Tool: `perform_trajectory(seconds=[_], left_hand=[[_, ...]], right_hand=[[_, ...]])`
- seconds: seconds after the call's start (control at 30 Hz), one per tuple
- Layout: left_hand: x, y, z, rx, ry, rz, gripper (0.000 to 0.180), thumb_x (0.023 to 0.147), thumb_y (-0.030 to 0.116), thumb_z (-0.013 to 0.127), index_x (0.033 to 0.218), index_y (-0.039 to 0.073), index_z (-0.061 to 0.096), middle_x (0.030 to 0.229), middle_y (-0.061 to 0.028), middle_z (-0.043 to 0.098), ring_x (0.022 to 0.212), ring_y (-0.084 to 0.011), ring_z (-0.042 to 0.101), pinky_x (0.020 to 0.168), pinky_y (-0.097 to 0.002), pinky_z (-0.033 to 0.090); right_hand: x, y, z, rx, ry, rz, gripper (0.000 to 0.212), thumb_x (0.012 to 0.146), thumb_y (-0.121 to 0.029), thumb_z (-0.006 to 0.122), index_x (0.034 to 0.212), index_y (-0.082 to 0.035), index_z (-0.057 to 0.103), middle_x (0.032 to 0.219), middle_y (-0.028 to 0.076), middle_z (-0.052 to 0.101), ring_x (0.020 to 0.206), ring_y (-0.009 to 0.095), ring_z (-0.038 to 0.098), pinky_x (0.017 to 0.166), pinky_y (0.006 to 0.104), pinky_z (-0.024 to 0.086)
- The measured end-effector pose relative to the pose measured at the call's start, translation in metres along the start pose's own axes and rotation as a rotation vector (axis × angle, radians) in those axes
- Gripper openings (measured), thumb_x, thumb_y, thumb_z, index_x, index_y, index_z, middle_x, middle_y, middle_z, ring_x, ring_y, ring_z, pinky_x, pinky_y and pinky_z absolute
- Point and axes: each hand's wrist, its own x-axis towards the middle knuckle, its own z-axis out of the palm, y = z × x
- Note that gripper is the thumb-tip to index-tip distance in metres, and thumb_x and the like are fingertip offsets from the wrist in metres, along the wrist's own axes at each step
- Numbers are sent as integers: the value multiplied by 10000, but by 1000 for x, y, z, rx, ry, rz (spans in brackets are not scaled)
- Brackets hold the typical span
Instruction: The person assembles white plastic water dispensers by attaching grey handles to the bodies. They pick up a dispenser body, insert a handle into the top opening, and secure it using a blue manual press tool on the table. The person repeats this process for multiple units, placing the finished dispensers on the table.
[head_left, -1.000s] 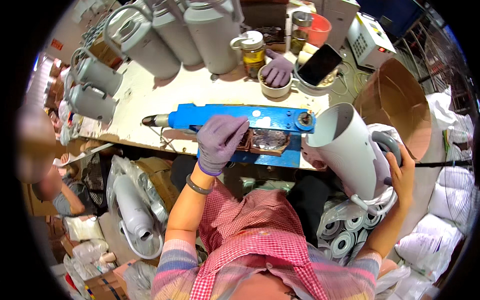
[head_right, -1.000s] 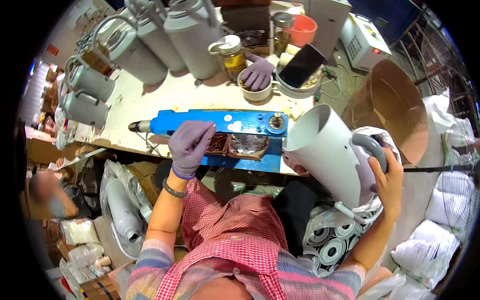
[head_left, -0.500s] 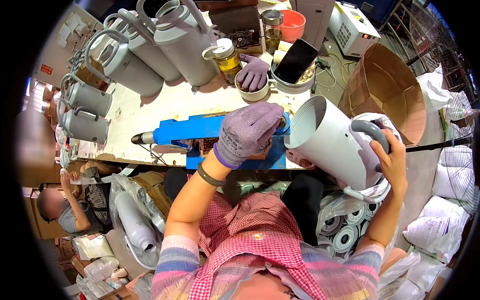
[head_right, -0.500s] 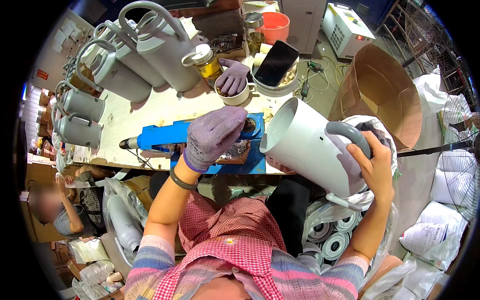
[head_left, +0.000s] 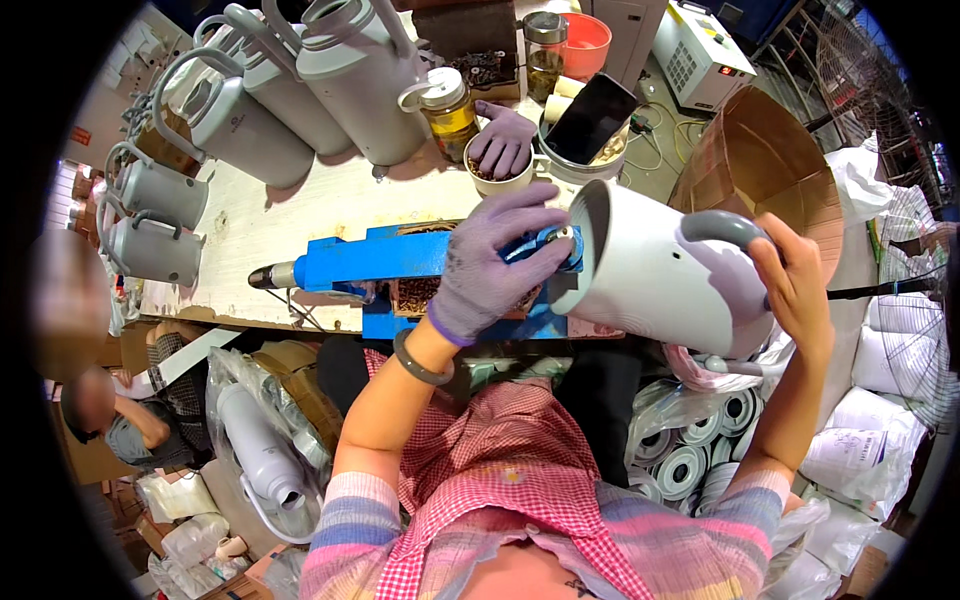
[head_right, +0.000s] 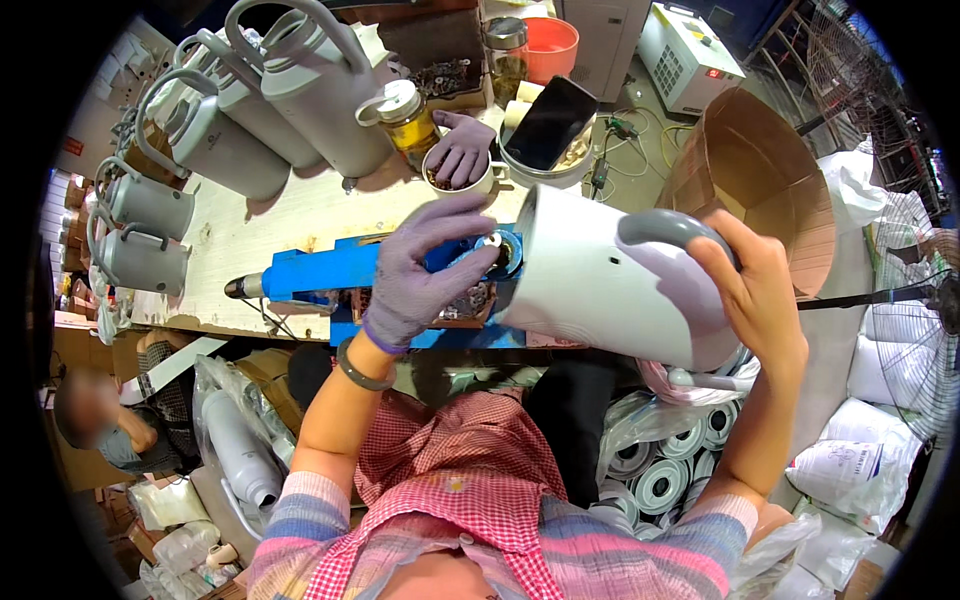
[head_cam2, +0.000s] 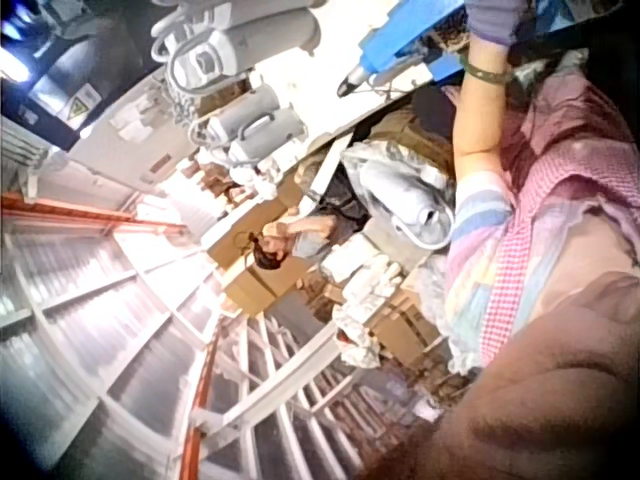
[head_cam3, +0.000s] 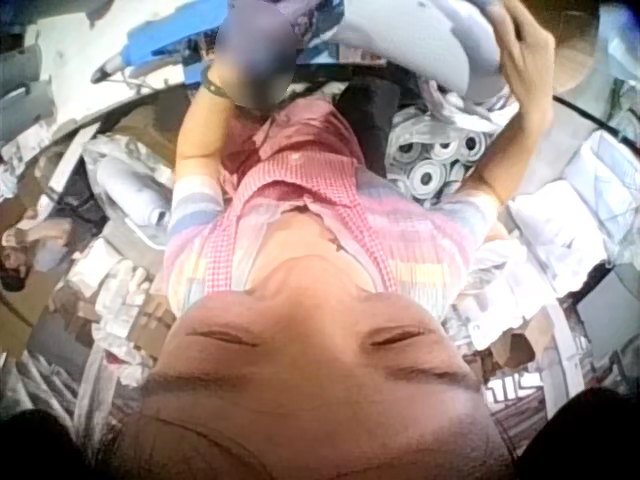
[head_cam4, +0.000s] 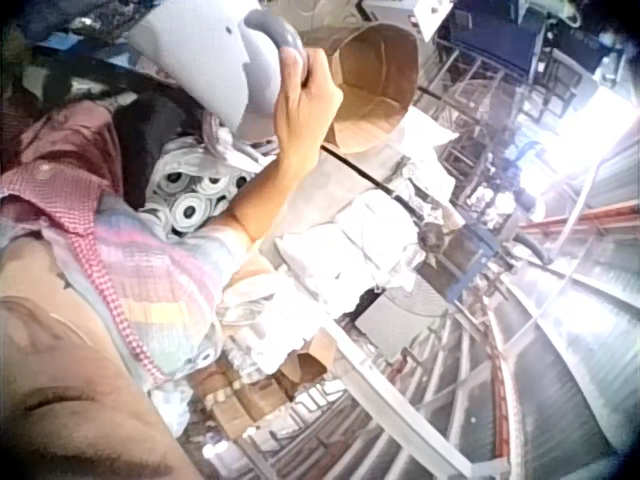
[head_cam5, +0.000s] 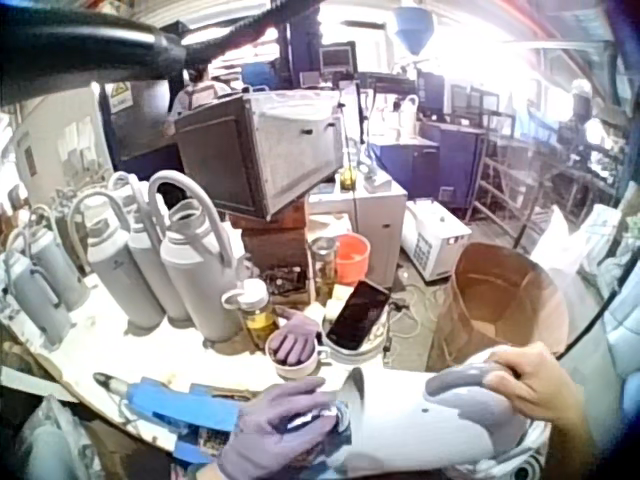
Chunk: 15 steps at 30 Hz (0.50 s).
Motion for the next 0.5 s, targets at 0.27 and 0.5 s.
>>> perform_trajectory(seconds=[0.27, 0.5], left_hand=[[-37, 30, -21, -617, 168, -675, 420, 996, 183, 534, 1336, -62, 524, 1124, -107, 658, 981, -147, 622, 876, -269, 496], [-49, 14, 1, -428, 114, -709, 324, 996, 238, 569, 1051, -61, 677, 899, -50, 700, 794, -81, 588, 717, -259, 491]], right_hand=[[64, -66, 34, -116, -100, -186, 400, 906, -411, 656, 834, -19, 623, 613, 191, 543, 562, 377, 530, 528, 410, 425], [66, -68, 56, -210, -117, -233, 440, 887, -468, 650, 805, -37, 633, 618, 200, 580, 589, 398, 584, 544, 447, 444]])
